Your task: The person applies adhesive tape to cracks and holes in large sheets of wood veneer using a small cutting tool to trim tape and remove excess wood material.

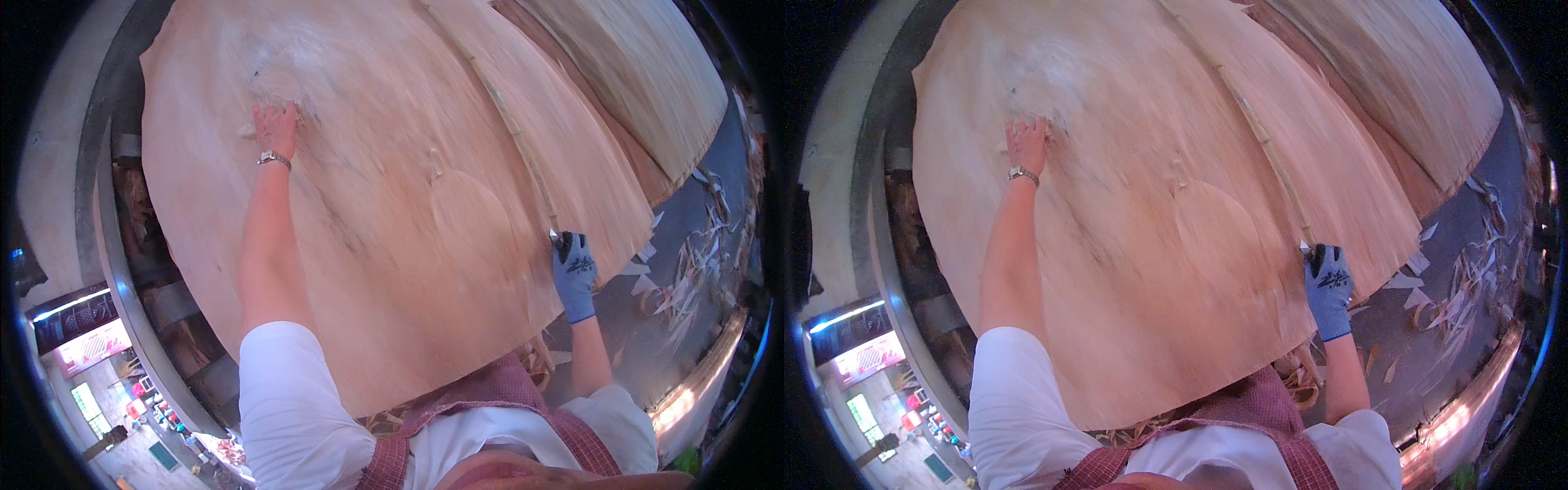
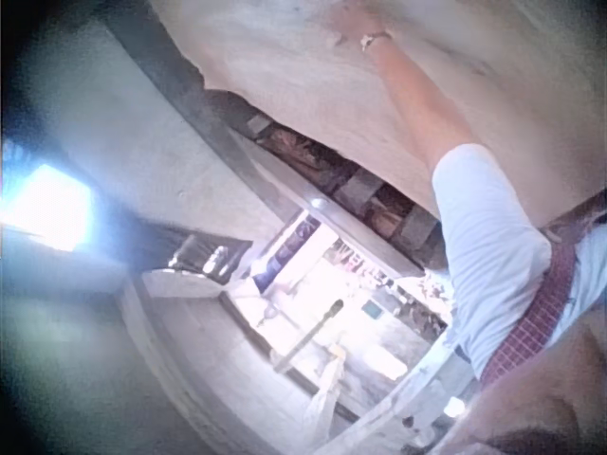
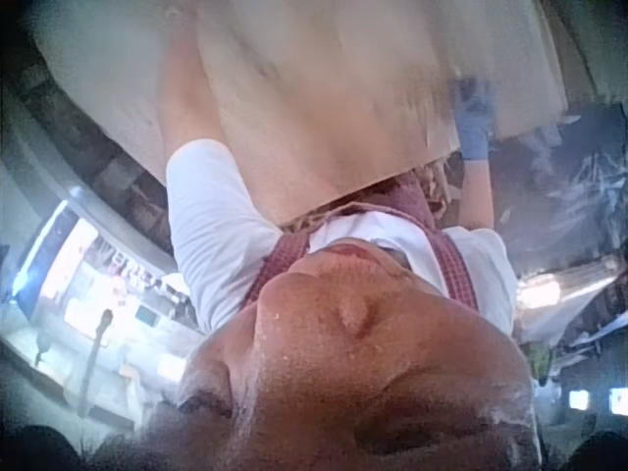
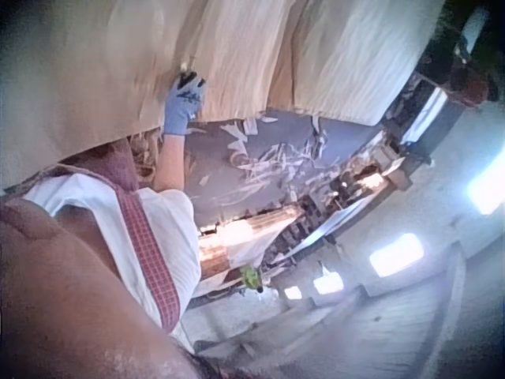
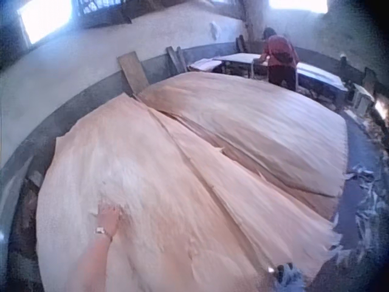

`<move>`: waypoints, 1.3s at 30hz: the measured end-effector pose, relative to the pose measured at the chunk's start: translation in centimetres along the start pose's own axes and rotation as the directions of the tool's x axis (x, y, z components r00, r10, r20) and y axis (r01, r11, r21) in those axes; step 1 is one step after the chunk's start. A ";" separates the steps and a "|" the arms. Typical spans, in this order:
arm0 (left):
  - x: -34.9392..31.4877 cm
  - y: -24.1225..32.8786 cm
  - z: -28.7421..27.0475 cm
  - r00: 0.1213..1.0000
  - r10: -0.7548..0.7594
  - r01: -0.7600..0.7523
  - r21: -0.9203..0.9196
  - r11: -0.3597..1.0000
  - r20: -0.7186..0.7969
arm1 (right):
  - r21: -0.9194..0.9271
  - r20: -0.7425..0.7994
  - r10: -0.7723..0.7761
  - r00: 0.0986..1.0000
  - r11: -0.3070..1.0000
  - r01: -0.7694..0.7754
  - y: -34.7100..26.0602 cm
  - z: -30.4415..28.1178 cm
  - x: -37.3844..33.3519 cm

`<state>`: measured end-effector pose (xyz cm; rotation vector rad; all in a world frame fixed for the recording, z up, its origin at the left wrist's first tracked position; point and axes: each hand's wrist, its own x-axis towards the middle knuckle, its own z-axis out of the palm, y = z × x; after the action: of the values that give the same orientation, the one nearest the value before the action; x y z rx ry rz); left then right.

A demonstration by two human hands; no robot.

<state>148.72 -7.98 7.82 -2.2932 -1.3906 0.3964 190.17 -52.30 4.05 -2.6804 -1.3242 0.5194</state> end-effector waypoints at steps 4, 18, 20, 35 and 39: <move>-4.8 -1.7 0.0 0.971 -0.059 0.043 -0.072 0.996 -0.233 | 0.112 -0.206 -0.074 0.976 0.989 0.099 0.4 -0.7 0.1; -78.7 3.9 -13.6 0.147 -0.486 0.827 0.163 0.539 0.862 | 0.194 -0.086 -0.588 0.804 0.782 0.593 -21.5 -3.0 -5.7; -84.7 6.3 -12.7 0.007 -0.350 0.889 0.154 0.431 0.937 | 0.282 -0.147 -0.658 0.738 0.687 0.669 -29.7 -1.3 -6.2; -118.0 -3.4 4.3 0.016 -0.256 0.793 -0.168 -0.586 0.967 | 0.379 0.176 -0.627 0.759 0.755 0.535 -70.9 10.5 -35.6; -128.3 -6.6 6.8 -0.101 -0.259 0.692 -0.119 -0.712 0.961 | 0.313 -0.009 -0.716 0.698 0.661 0.682 -72.1 16.0 -41.4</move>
<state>81.96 -118.00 8.02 -0.0498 -3.8231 -1.0625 107.19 -41.42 17.16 -1.7069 -1.9719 0.6917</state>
